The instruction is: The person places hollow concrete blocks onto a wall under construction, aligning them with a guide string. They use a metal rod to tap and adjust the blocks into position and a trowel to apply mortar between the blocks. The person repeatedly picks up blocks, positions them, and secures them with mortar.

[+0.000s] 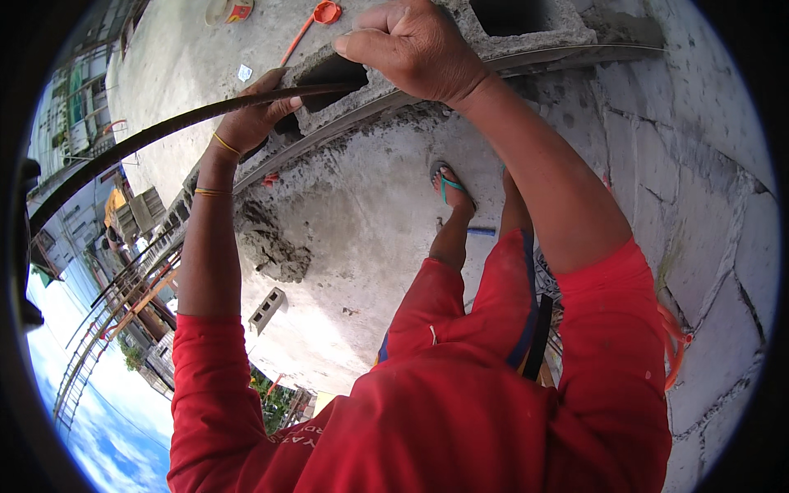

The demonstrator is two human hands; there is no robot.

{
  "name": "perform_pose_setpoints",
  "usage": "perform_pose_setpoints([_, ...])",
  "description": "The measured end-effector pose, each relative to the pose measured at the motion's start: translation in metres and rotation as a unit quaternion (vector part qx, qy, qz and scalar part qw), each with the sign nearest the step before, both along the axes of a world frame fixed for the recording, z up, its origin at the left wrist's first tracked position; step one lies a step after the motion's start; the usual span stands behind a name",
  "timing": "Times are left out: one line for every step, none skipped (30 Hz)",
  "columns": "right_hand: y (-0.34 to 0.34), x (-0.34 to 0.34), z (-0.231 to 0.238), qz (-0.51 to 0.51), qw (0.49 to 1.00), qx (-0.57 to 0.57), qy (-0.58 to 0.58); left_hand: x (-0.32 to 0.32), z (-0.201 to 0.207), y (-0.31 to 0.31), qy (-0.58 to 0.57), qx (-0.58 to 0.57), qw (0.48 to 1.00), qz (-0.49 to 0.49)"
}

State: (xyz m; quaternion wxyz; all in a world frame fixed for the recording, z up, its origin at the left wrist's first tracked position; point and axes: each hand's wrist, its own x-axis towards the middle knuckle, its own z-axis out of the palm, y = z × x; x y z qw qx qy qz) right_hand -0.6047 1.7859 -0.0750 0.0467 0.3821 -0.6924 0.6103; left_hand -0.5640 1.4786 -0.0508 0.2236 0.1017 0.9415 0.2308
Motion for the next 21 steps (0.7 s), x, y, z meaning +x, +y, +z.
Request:
perform_pose_setpoints([0.000, 0.002, 0.006, -0.010, 0.996, -0.009, 0.093, 0.000, -0.001, 0.000, 0.011, -0.003, 1.000, -0.009])
perform_pose_setpoints([0.003, 0.007, 0.012, -0.002, 1.000, -0.018, -0.004, -0.001, -0.001, 0.000, 0.014, -0.013, 1.000, -0.015])
perform_pose_setpoints([0.010, 0.020, 0.017, 0.008, 0.994, -0.027, -0.102, -0.001, -0.001, 0.000, 0.003, -0.039, 0.999, -0.009])
perform_pose_setpoints([0.017, 0.033, 0.019, 0.025, 0.974, -0.021, -0.225, -0.002, 0.000, -0.001, -0.005, -0.068, 0.997, -0.021])
perform_pose_setpoints([0.021, 0.043, 0.017, 0.038, 0.962, -0.059, -0.262, 0.000, 0.000, -0.002, -0.004, -0.022, 0.999, -0.032])
perform_pose_setpoints([0.027, 0.054, 0.009, 0.054, 0.937, -0.070, -0.338, -0.001, 0.000, -0.002, -0.005, -0.011, 0.999, -0.041])
perform_pose_setpoints([0.029, 0.068, -0.005, 0.018, 0.911, -0.116, -0.395, -0.003, 0.001, -0.003, 0.001, 0.000, 0.999, -0.051])
perform_pose_setpoints([0.031, 0.083, -0.023, -0.023, 0.873, -0.148, -0.464, -0.003, -0.001, -0.002, 0.031, -0.017, 0.998, -0.052])
perform_pose_setpoints([0.035, 0.099, -0.043, -0.074, 0.834, -0.156, -0.523, -0.004, -0.001, -0.003, 0.017, -0.038, 0.998, -0.048])
perform_pose_setpoints([0.038, 0.115, -0.062, -0.138, 0.786, -0.156, -0.582, -0.006, -0.003, -0.003, 0.004, -0.057, 0.997, -0.045])
perform_pose_setpoints([0.045, 0.132, -0.079, -0.149, 0.739, -0.156, -0.639, -0.009, -0.005, -0.002, 0.005, -0.068, 0.996, -0.053])
perform_pose_setpoints([0.050, 0.151, -0.094, -0.190, 0.673, -0.142, -0.700, -0.014, -0.005, -0.003, -0.033, -0.063, 0.996, -0.052])
perform_pose_setpoints([0.054, 0.167, -0.106, -0.175, 0.655, -0.149, -0.720, -0.018, -0.008, 0.000, 0.008, -0.067, 0.991, -0.117])
perform_pose_setpoints([0.060, 0.182, -0.116, -0.194, 0.617, -0.140, -0.750, -0.018, -0.006, -0.001, 0.089, -0.090, 0.965, -0.230])
perform_pose_setpoints([0.064, 0.194, -0.125, -0.195, 0.597, -0.136, -0.766, -0.022, -0.007, 0.002, 0.078, -0.132, 0.958, -0.241])
perform_pose_setpoints([0.069, 0.204, -0.133, -0.195, 0.592, -0.125, -0.772, -0.028, -0.008, 0.005, 0.047, -0.135, 0.973, -0.180])
perform_pose_setpoints([0.074, 0.210, -0.139, -0.195, 0.587, -0.130, -0.775, -0.026, -0.006, 0.007, -0.082, -0.133, 0.987, -0.027])
perform_pose_setpoints([0.078, 0.212, -0.146, -0.202, 0.594, -0.125, -0.768, -0.030, -0.005, 0.010, -0.103, -0.158, 0.982, -0.026])
perform_pose_setpoints([0.082, 0.212, -0.151, -0.218, 0.593, -0.115, -0.767, -0.031, -0.002, 0.011, -0.111, -0.168, 0.979, -0.034])
perform_pose_setpoints([0.086, 0.209, -0.155, -0.233, 0.591, -0.121, -0.763, -0.029, 0.001, 0.013, -0.124, -0.170, 0.977, -0.022])
perform_pose_setpoints([0.092, 0.205, -0.158, -0.249, 0.588, -0.125, -0.759, -0.028, 0.003, 0.013, -0.117, -0.162, 0.980, -0.014])
